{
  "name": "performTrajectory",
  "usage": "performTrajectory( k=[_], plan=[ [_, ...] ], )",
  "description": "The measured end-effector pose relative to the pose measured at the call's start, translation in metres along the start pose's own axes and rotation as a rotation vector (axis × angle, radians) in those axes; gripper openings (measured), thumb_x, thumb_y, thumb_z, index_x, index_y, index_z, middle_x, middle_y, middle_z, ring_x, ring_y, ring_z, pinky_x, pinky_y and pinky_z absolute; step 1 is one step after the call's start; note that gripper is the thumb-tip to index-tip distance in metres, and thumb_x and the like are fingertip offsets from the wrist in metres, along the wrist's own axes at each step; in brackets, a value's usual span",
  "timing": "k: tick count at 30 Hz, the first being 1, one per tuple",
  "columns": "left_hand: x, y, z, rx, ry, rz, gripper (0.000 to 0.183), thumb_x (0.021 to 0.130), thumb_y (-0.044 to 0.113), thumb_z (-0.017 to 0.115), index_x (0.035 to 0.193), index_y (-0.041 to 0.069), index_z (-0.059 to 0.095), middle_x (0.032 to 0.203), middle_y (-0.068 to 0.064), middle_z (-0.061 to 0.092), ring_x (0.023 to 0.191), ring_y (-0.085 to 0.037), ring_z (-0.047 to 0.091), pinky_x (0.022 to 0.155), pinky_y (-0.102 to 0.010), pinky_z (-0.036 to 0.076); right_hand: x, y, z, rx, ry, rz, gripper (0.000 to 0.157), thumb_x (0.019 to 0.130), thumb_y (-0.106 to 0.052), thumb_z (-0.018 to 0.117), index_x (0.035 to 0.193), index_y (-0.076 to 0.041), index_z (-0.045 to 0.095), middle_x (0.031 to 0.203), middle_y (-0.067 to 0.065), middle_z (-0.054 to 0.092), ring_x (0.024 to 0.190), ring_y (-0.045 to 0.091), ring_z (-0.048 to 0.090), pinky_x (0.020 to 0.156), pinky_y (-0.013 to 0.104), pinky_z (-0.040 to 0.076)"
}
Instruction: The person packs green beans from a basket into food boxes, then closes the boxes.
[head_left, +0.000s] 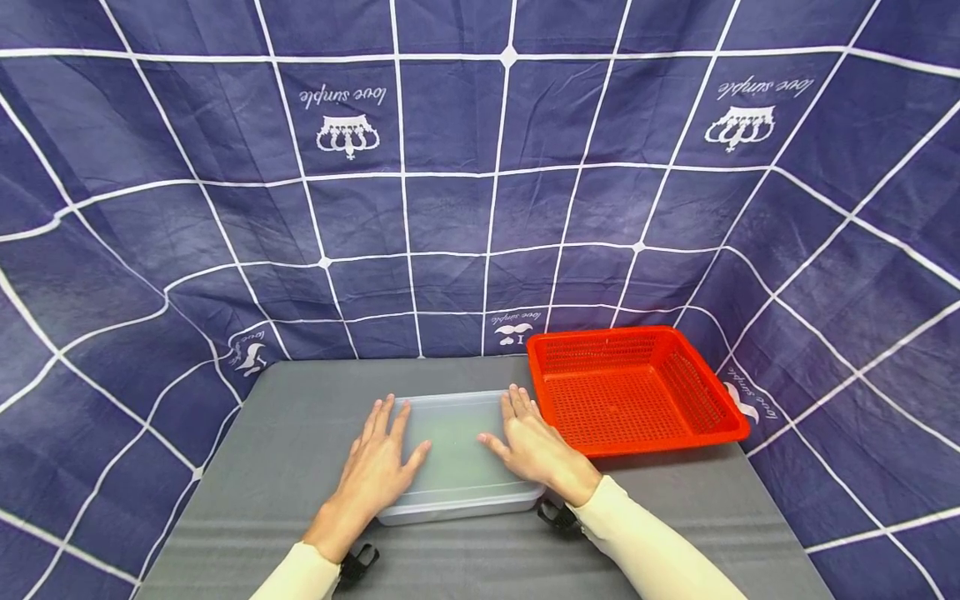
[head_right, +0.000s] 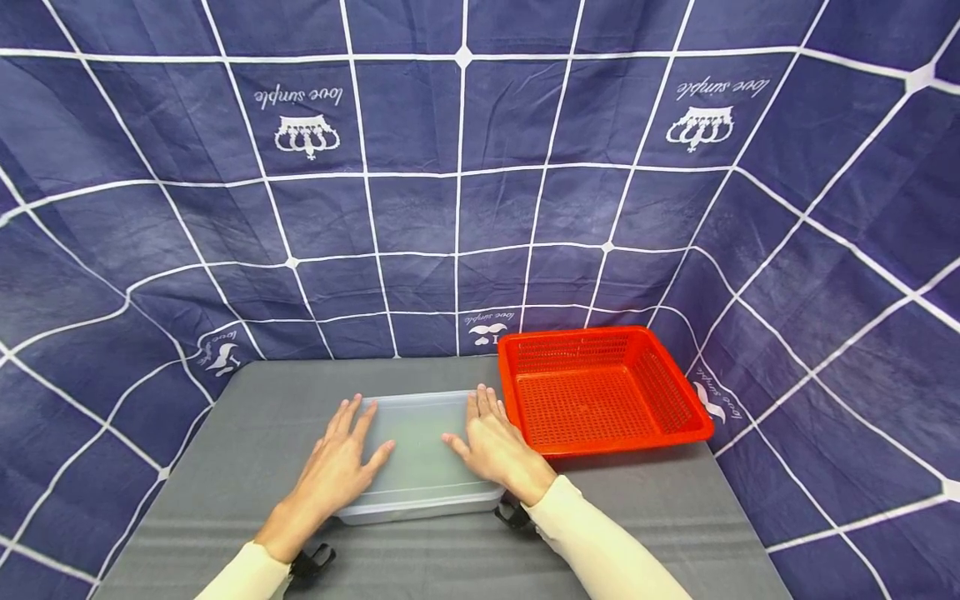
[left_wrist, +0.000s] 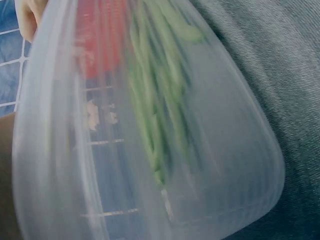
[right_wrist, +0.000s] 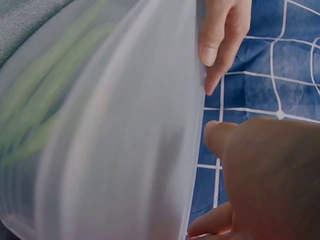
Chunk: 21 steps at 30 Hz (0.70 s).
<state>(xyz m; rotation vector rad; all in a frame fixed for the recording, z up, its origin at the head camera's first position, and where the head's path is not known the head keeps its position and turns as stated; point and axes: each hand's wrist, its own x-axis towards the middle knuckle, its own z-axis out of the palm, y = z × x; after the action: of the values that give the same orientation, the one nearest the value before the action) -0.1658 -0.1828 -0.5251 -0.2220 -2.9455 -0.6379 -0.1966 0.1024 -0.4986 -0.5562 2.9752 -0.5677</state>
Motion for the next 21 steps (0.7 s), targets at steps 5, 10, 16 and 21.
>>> performTrajectory(
  k=[5, 10, 16, 21],
  plan=[
    [0.0012, -0.001, 0.0023, 0.001, 0.047, 0.003, 0.079, 0.111, 0.048, 0.075, 0.174, 0.007, 0.052, 0.187, -0.025, 0.039, 0.177, -0.05, 0.034, 0.123, -0.082, 0.049, 0.0017, -0.0004, 0.0029, -0.029, 0.024, -0.01, 0.096, 0.117, -0.058, 0.064, 0.174, 0.016, 0.038, 0.185, 0.039, 0.033, 0.177, 0.053, 0.033, 0.146, 0.059, 0.03],
    [0.0015, -0.0015, 0.0048, -0.002, 0.056, -0.012, 0.081, 0.111, 0.052, 0.074, 0.175, 0.009, 0.052, 0.186, -0.022, 0.041, 0.175, -0.048, 0.037, 0.121, -0.083, 0.051, 0.0014, -0.0032, 0.0047, -0.004, 0.039, 0.007, 0.101, 0.115, -0.06, 0.067, 0.173, 0.017, 0.038, 0.184, 0.04, 0.034, 0.176, 0.053, 0.035, 0.145, 0.061, 0.033],
    [-0.0008, -0.0031, 0.0054, -0.006, 0.059, -0.017, 0.083, 0.111, 0.053, 0.073, 0.177, 0.01, 0.049, 0.186, -0.023, 0.042, 0.175, -0.049, 0.036, 0.121, -0.083, 0.05, 0.0013, -0.0056, 0.007, 0.036, 0.038, 0.01, 0.103, 0.114, -0.059, 0.068, 0.173, 0.018, 0.036, 0.184, 0.04, 0.033, 0.176, 0.054, 0.033, 0.145, 0.063, 0.032],
    [-0.001, -0.0051, 0.0102, -0.014, 0.071, 0.008, 0.084, 0.11, 0.051, 0.076, 0.178, 0.011, 0.048, 0.187, -0.025, 0.039, 0.177, -0.05, 0.034, 0.121, -0.082, 0.051, -0.0019, -0.0065, 0.0107, 0.063, 0.054, 0.016, 0.1, 0.116, -0.057, 0.065, 0.176, 0.016, 0.032, 0.186, 0.04, 0.028, 0.179, 0.054, 0.026, 0.146, 0.064, 0.027]
  ],
)
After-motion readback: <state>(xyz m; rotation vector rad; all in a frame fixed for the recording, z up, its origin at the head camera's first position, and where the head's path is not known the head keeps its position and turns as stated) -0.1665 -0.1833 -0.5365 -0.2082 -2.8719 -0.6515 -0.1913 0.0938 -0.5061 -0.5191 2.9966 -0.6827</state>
